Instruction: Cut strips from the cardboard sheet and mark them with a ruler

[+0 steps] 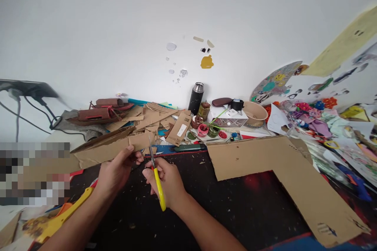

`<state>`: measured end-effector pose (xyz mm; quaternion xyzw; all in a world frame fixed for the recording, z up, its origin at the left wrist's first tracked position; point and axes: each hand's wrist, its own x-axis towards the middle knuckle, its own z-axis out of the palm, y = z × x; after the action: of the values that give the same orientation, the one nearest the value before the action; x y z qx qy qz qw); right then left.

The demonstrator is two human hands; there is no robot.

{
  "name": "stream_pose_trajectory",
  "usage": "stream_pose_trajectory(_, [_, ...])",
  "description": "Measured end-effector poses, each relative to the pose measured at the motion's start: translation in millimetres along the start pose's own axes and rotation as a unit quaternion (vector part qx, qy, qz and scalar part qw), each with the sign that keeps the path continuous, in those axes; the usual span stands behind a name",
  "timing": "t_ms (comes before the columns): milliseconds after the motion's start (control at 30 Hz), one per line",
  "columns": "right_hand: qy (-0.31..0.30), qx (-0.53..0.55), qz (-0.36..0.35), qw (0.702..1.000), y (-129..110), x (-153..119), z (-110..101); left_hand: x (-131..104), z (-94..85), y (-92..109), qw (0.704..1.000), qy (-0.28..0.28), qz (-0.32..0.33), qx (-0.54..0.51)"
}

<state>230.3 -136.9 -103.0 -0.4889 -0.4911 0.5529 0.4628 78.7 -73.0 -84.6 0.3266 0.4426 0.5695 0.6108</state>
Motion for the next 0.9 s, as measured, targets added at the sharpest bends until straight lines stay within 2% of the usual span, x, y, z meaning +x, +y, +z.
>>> stream_pose_trajectory(267, [0.003,-0.001,-0.006,1.000,4.6,-3.3,-1.9,-2.4,-1.3,-0.4,0.999,-0.004,0.020,0.030])
stream_pose_trajectory(900, [0.005,0.005,0.004,1.000,2.4,-5.2,-2.2,-1.7,-6.1,-4.5,0.998,-0.019,0.022,0.052])
